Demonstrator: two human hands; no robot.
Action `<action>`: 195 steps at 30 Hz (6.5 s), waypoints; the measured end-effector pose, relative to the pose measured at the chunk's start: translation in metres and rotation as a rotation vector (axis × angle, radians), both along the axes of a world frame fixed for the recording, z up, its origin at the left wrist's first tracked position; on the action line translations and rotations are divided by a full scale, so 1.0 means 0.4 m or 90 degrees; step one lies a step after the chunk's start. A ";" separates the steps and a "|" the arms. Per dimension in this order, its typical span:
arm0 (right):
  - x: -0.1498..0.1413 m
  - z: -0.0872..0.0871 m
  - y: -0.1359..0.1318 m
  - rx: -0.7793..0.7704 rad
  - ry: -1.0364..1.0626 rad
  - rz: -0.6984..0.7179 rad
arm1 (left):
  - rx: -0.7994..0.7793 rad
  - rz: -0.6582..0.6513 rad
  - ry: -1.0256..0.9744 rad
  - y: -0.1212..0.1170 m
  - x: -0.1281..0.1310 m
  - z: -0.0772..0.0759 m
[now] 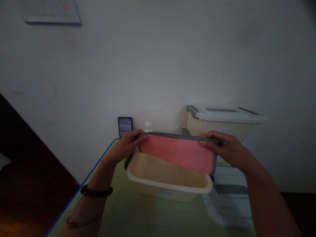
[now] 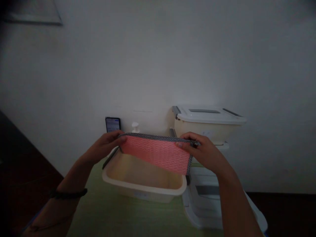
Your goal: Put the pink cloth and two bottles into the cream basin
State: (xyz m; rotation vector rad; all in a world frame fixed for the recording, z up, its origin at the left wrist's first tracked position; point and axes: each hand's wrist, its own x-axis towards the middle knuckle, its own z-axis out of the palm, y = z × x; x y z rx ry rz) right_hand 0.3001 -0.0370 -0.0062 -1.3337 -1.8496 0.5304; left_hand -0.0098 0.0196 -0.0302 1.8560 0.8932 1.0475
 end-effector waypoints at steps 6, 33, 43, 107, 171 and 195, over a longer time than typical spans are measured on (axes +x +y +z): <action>-0.019 0.014 -0.006 0.085 -0.041 0.021 | 0.024 0.043 -0.070 -0.007 0.009 0.010; -0.020 0.049 -0.024 0.120 -0.049 0.116 | -0.014 0.007 -0.111 -0.026 -0.048 0.054; 0.029 0.050 -0.037 -0.072 -0.090 0.077 | -0.026 0.177 -0.279 -0.093 0.055 0.098; -0.164 0.065 -0.122 0.156 -0.064 0.109 | 0.295 -0.038 0.106 -0.173 0.104 0.151; -0.092 0.071 -0.085 0.124 -0.008 0.112 | 0.113 0.085 -0.178 -0.140 0.097 0.098; -0.090 0.066 -0.071 0.151 -0.014 0.067 | 0.132 0.090 0.006 -0.118 0.067 0.101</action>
